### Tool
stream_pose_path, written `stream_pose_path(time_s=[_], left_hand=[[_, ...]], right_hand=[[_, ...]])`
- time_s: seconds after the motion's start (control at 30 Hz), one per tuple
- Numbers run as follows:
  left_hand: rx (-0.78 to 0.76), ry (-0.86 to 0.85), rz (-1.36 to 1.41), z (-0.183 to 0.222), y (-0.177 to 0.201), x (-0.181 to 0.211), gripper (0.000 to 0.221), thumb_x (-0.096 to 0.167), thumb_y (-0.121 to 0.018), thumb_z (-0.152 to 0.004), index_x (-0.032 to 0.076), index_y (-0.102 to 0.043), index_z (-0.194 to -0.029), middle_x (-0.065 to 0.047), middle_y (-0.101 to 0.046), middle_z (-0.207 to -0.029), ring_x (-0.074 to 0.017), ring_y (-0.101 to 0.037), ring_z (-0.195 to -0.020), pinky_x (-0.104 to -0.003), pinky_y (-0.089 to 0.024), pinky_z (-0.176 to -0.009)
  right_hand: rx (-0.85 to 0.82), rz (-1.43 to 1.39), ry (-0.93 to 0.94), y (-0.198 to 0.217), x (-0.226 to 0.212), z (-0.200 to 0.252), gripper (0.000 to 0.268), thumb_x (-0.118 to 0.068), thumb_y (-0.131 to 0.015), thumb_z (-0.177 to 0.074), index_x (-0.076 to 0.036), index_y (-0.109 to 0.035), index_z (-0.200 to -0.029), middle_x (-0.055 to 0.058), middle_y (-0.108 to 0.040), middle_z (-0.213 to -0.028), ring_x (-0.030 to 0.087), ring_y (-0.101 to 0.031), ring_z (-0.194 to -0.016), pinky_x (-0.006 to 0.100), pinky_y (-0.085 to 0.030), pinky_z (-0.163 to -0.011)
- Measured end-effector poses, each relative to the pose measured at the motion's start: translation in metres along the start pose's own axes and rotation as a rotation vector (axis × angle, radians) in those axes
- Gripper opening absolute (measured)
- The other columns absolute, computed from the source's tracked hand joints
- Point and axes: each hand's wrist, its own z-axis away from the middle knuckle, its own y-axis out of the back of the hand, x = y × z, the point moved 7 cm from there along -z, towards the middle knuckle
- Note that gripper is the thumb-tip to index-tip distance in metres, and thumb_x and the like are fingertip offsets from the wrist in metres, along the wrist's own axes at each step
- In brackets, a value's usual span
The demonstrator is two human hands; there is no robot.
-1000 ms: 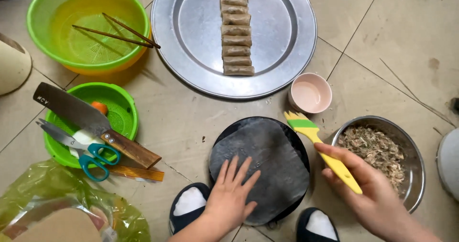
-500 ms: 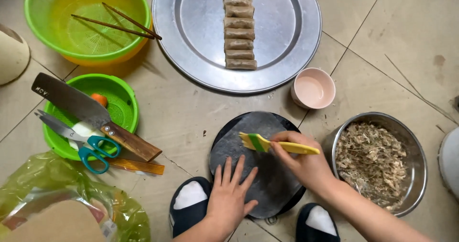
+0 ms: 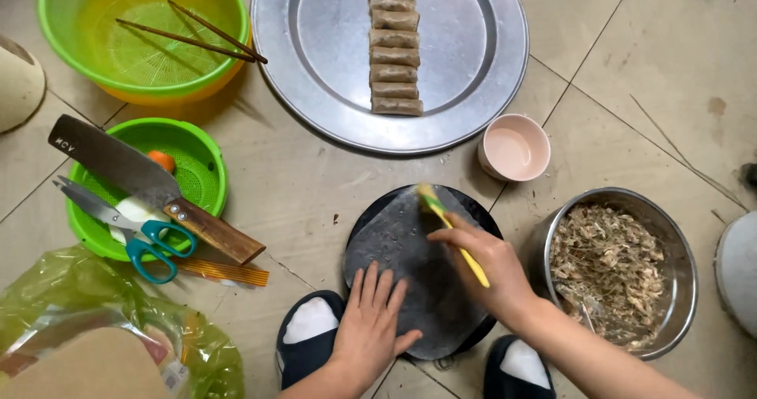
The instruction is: Preparing and rolling spring rolls by hand on the floor using a brush and spoon.
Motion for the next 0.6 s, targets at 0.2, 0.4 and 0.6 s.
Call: stream_pose_path(time_s=[0.2,0.4,0.6], left_hand=[[0.056,-0.038,-0.001,0.006,-0.004,-0.003,0.091,0.08,-0.039,-0.098,0.011,-0.046,-0.156,-0.023,-0.044,-0.153,-0.0467,-0.034,-0.144,-0.065,-0.014,-0.125],[0.14,-0.093,0.182,0.014,0.017,-0.016,0.072,0.063,-0.048,-0.106,0.011,-0.049,-0.156,-0.021,-0.046,-0.153,-0.0434,-0.034,-0.147,-0.06,-0.02,-0.123],[0.182,-0.051,0.291,0.015,0.026,-0.02,0.061,0.046,-0.06,-0.103,0.014,-0.05,-0.153,-0.016,-0.043,-0.156,-0.0383,-0.033,-0.148,-0.057,-0.023,-0.122]], right_hand=[[-0.024,-0.105,-0.106,0.005,0.016,0.007,0.021,-0.004,-0.067,-0.094,-0.015,-0.081,-0.105,0.014,-0.08,-0.126,0.024,-0.076,-0.121,0.033,-0.059,-0.102],[0.16,-0.036,-0.187,0.07,0.013,0.004,0.023,0.001,-0.065,-0.096,-0.012,-0.078,-0.11,0.01,-0.085,-0.113,0.02,-0.083,-0.102,0.027,-0.07,-0.082],[0.491,0.003,-0.36,0.165,0.043,-0.043,0.021,-0.007,-0.062,-0.107,-0.003,-0.058,-0.127,0.022,-0.075,-0.116,0.027,-0.076,-0.104,0.03,-0.065,-0.084]])
